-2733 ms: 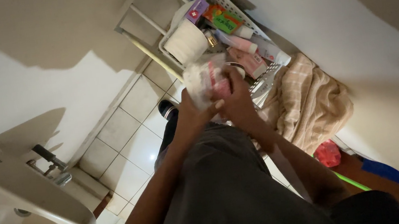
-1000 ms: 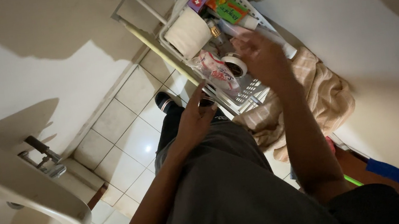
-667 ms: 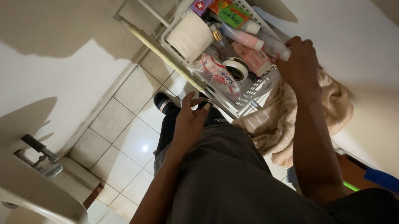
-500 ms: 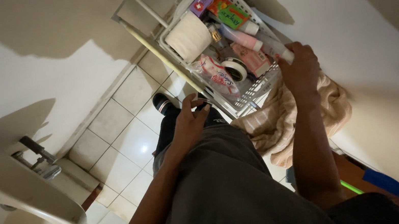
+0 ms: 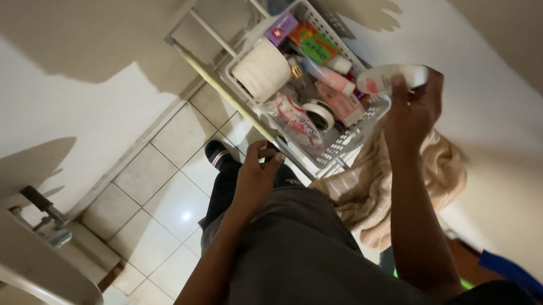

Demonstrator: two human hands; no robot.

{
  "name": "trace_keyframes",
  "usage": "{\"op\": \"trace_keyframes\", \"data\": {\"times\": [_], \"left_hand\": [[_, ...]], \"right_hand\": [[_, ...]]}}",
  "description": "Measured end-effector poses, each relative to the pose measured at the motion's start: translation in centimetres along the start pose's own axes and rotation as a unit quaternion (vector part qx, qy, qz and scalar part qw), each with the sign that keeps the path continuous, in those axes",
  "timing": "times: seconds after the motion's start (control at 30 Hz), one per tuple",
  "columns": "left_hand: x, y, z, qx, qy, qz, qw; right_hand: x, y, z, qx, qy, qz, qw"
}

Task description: The person stands in a bathroom and takes toiletry items one at a time from a plastic basket on a rack, including a fragrance bottle, toothpaste, a toothbrush, a cream jar and a spray bottle, and places them on the shelf above the sink. They then lift the basket and set it back on the rack.

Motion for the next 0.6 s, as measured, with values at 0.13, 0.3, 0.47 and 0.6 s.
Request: {"op": "trace_keyframes", "data": {"times": [0.13, 0.3, 0.47, 0.6], "left_hand": [[0.1, 0.9, 0.7, -0.019, 0.022, 0.020, 0.999], [1.2, 1.8, 1.4, -0.020, 0.093, -0.010, 0.995], [1.7, 3.4, 3.9, -0.043, 0.194, -0.009, 0.980], [6.3, 2.9, 4.2, -0.017, 0.330, -0.037, 0.943]], "right_hand": [[-3.0, 0.0, -3.1, -0.028, -0.263, -0.104, 0.959], [0.6, 1.2, -8.0, 0.047, -0.361, -0.139, 0.921], [4.6, 5.3, -12.4, 0.150, -0.340, -0.147, 0.917], [10.1, 8.9, -15.7, 0.257, -0.312, -0.123, 0.906]]}}
Point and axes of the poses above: each hand's wrist, its own y-axis away from the middle knuckle, its own z-axis out of the back of the hand, x = y × z, the point moved 10 cm from there along -y, towards the middle knuckle, and after that the axes turned 12 degrees about z, right-handed, at the moved point
